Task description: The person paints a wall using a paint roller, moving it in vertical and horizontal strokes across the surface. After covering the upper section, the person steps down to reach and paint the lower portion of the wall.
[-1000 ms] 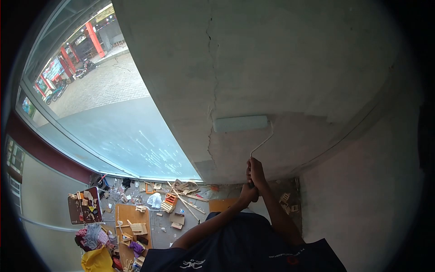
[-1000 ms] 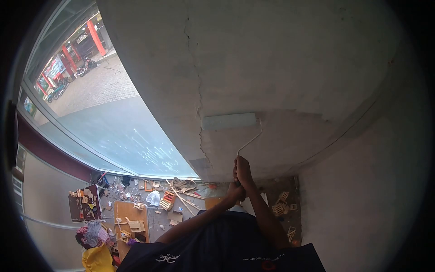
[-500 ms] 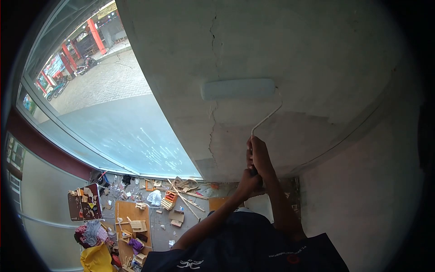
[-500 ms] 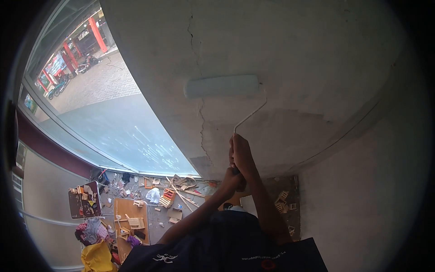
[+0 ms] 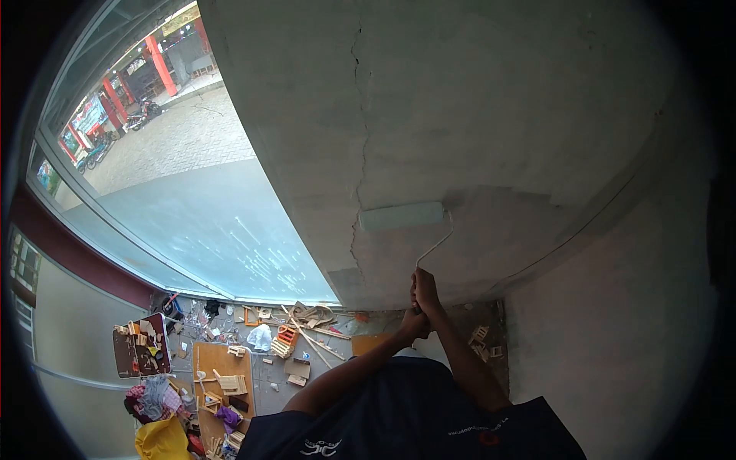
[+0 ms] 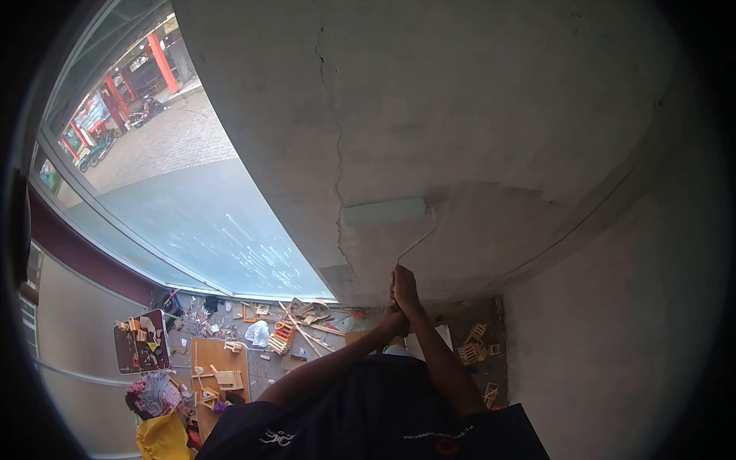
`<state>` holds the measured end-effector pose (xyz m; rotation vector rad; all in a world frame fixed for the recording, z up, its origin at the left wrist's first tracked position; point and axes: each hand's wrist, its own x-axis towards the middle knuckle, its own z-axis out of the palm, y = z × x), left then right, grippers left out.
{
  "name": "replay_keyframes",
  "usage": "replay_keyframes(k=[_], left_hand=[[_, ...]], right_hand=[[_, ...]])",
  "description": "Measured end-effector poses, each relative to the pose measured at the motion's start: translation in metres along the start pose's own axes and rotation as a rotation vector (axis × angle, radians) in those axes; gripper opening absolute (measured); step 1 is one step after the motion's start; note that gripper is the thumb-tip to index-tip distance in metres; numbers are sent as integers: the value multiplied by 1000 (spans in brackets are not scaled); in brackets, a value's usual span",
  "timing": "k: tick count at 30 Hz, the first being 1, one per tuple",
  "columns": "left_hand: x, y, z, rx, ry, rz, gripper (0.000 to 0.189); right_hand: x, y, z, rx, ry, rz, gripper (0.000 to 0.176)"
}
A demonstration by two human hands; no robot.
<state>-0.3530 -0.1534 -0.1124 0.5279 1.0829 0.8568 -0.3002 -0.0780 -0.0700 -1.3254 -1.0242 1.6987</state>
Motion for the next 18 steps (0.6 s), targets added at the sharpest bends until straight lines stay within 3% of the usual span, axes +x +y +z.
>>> replay_keyframes(k=[5, 10, 13, 18], left_hand=[[-20, 21, 10, 6, 92, 89, 18], [-42, 52, 19, -8, 127, 168, 21], [-66, 87, 17, -27, 40, 209, 19], [-69, 99, 6, 5, -13, 200, 19]], right_hand=[[-8, -17, 9, 64, -14, 60, 32], [-23, -57, 25, 3, -66, -84, 34], [-34, -90, 43, 13, -85, -135, 34], [-33, -102, 56, 30, -109, -160, 34]])
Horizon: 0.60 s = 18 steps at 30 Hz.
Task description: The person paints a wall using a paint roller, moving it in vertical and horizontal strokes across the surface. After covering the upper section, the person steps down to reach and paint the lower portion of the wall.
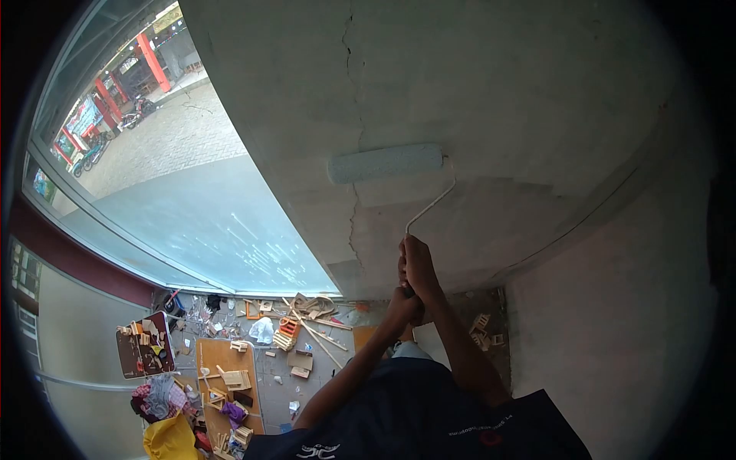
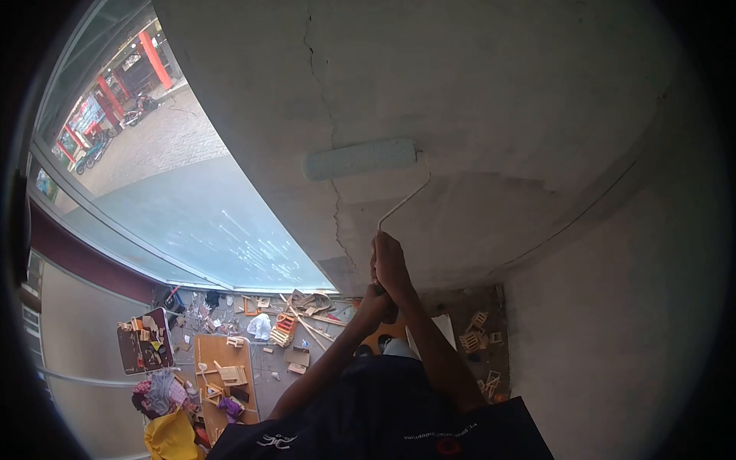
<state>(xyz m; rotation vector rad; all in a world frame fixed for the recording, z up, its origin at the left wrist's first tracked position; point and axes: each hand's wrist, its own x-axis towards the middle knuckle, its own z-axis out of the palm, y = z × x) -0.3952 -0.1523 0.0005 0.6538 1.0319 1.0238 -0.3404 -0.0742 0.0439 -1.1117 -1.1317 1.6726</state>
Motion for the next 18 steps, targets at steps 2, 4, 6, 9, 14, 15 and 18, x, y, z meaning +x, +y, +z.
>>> replay_keyframes(k=[2, 4, 6, 9, 14, 15, 18], left_hand=[[1, -7, -2, -17, -9, -1, 20], [6, -24, -3, -42, -12, 8, 20], [8, -36, -8, -94, -16, -62, 19], [15, -57, -16, -108, 14, -123, 21], [28, -99, -36, 34, 97, -132, 21], [28, -98, -37, 46, 109, -146, 21], [26, -88, -38, 105, 136, -120, 20]], right_hand=[[1, 7, -4, 8, 5, 36, 33], [4, 24, -10, -31, 15, 49, 33], [8, 45, -17, -96, 23, 28, 32], [12, 81, -26, -167, 41, 0, 32], [16, 121, -30, 15, 117, 149, 32], [16, 125, -31, 43, 104, 150, 32], [23, 124, -29, 108, 63, 139, 33]])
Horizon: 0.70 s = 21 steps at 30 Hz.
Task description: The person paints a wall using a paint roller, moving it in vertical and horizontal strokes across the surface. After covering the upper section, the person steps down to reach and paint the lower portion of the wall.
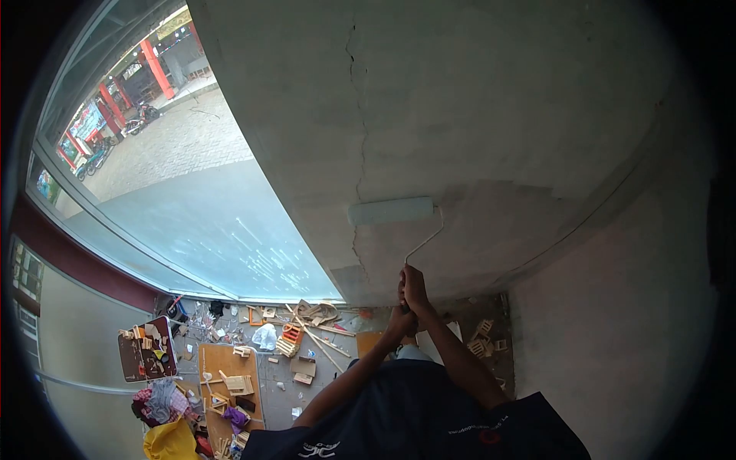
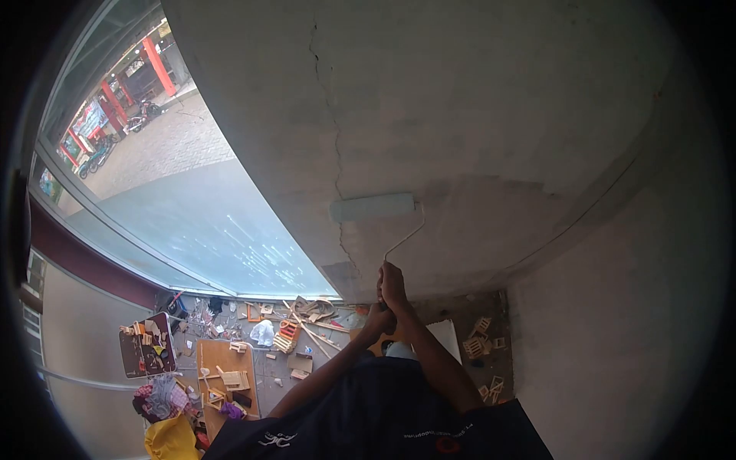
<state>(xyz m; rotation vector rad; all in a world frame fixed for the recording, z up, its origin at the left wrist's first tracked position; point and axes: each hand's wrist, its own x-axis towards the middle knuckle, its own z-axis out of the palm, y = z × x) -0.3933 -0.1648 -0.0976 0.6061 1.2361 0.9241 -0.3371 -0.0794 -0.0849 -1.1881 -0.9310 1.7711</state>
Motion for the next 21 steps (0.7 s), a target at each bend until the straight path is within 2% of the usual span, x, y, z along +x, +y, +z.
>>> replay_keyframes(k=[4, 7, 12, 16, 21], left_hand=[[-20, 31, 3, 160, 119, 105, 22], [-17, 44, -3, 188, 110, 150, 23], [-26, 80, 1, 96, 36, 72, 23], [-15, 74, 1, 124, 39, 152, 24], [-7, 42, -10, 198, 83, 150, 27]], right_hand=[[-19, -35, 22, 73, -35, 36, 35], [-28, -67, 38, 130, -68, 0, 36], [-35, -102, 50, 130, -97, -79, 37], [-28, -100, 45, 76, -112, -100, 38], [-18, -62, 39, 89, -102, -89, 38]])
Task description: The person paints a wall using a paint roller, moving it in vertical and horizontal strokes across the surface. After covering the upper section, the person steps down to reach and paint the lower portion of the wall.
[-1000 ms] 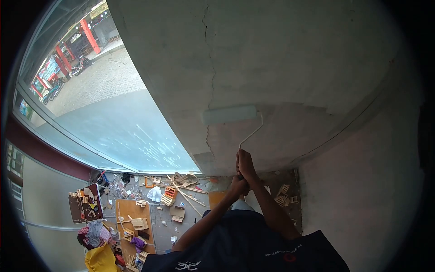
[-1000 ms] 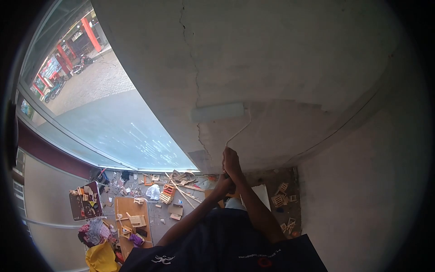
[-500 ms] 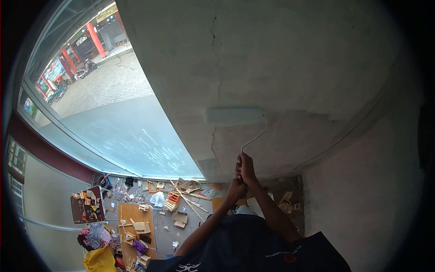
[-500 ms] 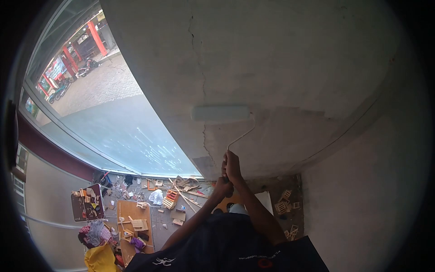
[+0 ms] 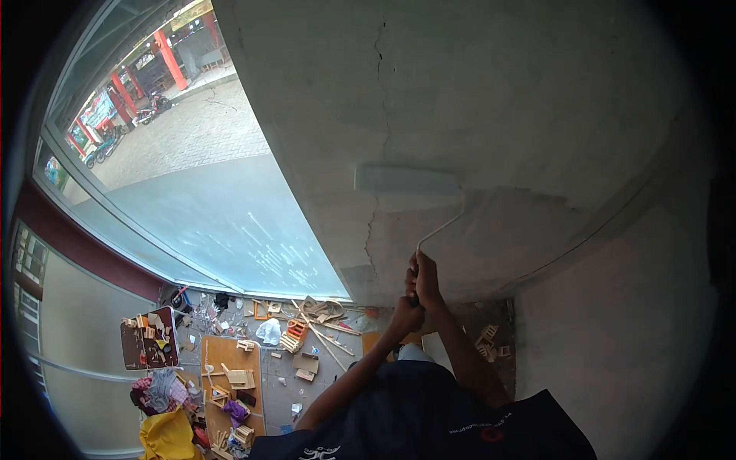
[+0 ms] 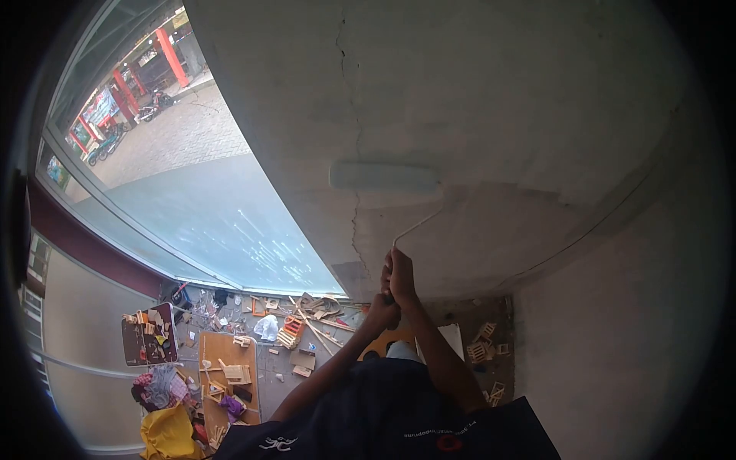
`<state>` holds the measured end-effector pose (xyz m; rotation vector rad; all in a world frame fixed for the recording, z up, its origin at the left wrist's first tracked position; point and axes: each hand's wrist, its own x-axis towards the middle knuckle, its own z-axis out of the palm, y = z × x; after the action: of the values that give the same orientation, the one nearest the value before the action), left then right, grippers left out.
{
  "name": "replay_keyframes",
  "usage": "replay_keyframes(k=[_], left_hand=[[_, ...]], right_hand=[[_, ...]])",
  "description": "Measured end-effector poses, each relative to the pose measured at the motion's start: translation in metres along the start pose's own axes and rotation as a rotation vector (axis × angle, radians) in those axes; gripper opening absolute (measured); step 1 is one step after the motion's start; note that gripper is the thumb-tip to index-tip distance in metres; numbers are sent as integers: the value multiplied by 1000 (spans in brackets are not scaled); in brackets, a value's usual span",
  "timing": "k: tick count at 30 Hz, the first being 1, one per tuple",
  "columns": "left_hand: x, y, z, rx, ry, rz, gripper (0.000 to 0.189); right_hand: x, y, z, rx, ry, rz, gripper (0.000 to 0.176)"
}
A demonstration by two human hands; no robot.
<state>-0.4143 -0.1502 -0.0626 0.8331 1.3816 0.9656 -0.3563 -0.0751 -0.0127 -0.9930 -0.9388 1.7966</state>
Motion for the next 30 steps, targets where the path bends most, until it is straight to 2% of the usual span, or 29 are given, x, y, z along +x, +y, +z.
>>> replay_keyframes(k=[1, 4, 8, 11, 13, 16, 19, 24, 30], left_hand=[[-3, -2, -4, 20, -1, -4, 27], [3, -12, -18, 161, 44, 54, 19], [11, 3, -32, 214, 82, 118, 24], [19, 21, -22, 255, 88, 241, 26], [13, 56, -6, 219, 26, 261, 31], [12, 103, 19, 76, -63, 232, 28], [7, 137, 36, -45, -104, 257, 24], [22, 100, 47, -67, -134, 230, 25], [22, 6, 52, -143, -87, 99, 27]], right_hand=[[0, 6, 0, 40, 14, 75, 38], [6, 29, 1, 173, -26, 82, 37], [20, 29, 10, 229, -62, 12, 37], [13, -14, 18, 183, -32, -79, 37], [9, -50, 18, 127, -21, -135, 38], [1, -110, 19, 58, -27, -199, 38], [-1, -144, 17, -27, -44, -250, 39], [1, -120, -2, -72, -19, -251, 38], [5, -25, -42, -150, 58, -114, 38]])
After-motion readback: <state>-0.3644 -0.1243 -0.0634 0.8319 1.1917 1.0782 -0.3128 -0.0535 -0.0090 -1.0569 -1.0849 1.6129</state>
